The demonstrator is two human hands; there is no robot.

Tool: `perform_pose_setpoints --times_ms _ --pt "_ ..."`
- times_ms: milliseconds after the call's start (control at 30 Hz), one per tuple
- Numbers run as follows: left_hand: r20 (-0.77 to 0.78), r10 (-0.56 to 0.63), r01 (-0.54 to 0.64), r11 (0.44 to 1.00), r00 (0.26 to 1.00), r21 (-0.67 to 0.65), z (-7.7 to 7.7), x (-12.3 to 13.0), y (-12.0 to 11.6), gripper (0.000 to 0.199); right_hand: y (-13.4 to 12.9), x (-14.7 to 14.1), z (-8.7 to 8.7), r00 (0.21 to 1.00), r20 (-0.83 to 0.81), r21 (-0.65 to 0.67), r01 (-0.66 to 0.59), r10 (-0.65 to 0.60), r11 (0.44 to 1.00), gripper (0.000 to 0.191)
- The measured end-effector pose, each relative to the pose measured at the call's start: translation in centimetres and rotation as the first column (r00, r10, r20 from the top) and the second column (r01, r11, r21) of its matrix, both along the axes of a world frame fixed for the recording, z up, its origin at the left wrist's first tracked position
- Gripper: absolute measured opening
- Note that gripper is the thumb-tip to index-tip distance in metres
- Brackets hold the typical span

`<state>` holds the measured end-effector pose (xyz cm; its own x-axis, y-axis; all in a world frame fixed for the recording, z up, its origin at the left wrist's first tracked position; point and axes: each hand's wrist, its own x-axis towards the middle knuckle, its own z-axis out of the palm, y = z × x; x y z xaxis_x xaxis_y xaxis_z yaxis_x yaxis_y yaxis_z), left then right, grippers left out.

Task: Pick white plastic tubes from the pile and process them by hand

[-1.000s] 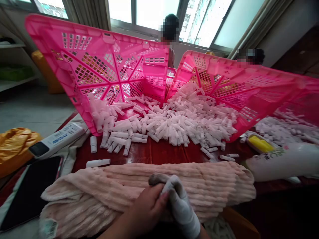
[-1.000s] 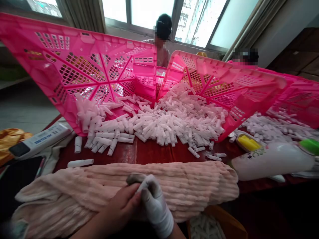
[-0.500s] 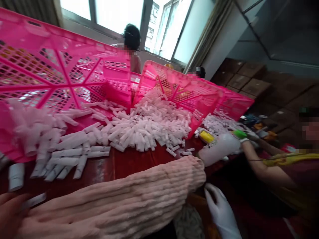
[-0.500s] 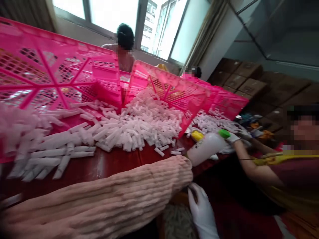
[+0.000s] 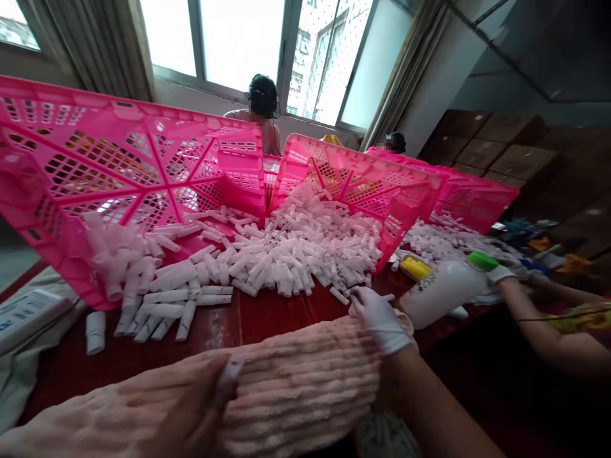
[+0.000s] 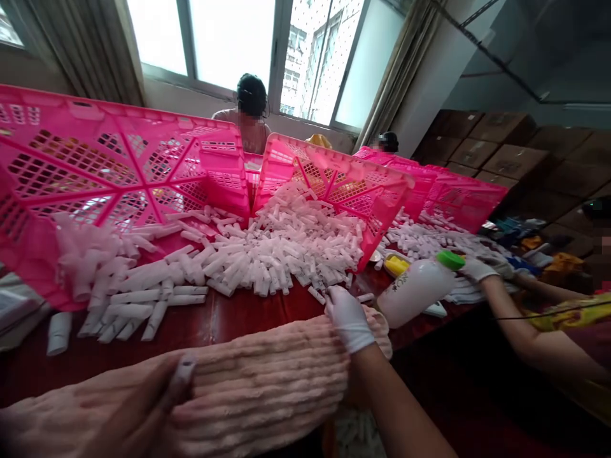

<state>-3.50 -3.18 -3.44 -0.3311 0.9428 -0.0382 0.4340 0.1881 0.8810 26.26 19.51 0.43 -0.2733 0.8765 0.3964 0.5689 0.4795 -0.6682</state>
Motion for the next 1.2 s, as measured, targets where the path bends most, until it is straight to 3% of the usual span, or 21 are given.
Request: perform_pose_setpoints --times_ms 133,367,500,667,767,833,933,1000,1100,1133,1200 --pt "0.11 -0.2 0.199 0.98 0.974 0.015 1.2 3.9 0.7 0.045 -2.9 -2.9 -1.0 0.985 -0.122 -0.007 -0.127 0.125 0.992 0.042" --pt "0.16 -0.222 0.225 0.974 0.962 -0.002 1.0 3.9 0.9 0.044 -7.0 -8.4 -3.7 0.938 -0.161 -0.084 -0.322 0.306 0.943 0.032" --pt "0.179 -0.242 0.243 0.97 0.954 0.019 0.7 4.0 0.9 0.043 -7.1 -9.1 -4.1 0.908 -0.154 -0.096 -0.406 0.389 0.909 0.029" --pt "0.185 -0.232 0.231 0.972 0.955 0.03 1.1 4.0 1.0 0.043 -6.3 -8.5 -3.9 0.819 -0.215 -0.11 -0.562 0.533 0.82 0.02" --pt "0.154 -0.218 0.216 0.976 0.964 0.028 1.2 4.1 0.8 0.041 -7.0 -8.7 -3.3 0.813 -0.373 -0.083 -0.509 0.447 0.857 0.029" --pt "0.154 -0.235 0.234 0.972 0.96 0.02 1.2 4.3 0.7 0.04 -8.3 -9.4 -2.6 0.754 -0.571 -0.141 -0.479 0.325 0.866 0.034" --pt "0.191 -0.275 0.279 0.96 0.942 0.008 1.3 4.6 0.5 0.042 -10.5 -11.1 -1.2 0.54 -0.834 -0.272 -0.584 0.115 0.765 0.047" --pt "0.258 -0.28 0.291 0.957 0.925 -0.007 1.4 4.7 0.3 0.042 -11.7 -12.2 -0.6 0.454 -0.889 -0.287 -0.639 0.05 0.714 0.051" --pt "0.499 -0.232 0.283 0.959 0.835 -0.027 1.2 5.0 -0.2 0.04 -12.6 -12.9 -0.5 0.428 -0.898 -0.212 -0.626 0.102 0.75 0.041" --pt "0.615 -0.204 0.28 0.96 0.762 -0.028 1.0 5.2 -0.3 0.04 -12.6 -12.9 -0.5 0.416 -0.898 -0.167 -0.628 0.147 0.76 0.036" --pt "0.822 -0.149 0.259 0.966 0.549 0.002 0.5 5.5 -0.5 0.043 -12.6 -12.8 -0.6 0.376 -0.899 -0.094 -0.664 0.223 0.742 0.029"
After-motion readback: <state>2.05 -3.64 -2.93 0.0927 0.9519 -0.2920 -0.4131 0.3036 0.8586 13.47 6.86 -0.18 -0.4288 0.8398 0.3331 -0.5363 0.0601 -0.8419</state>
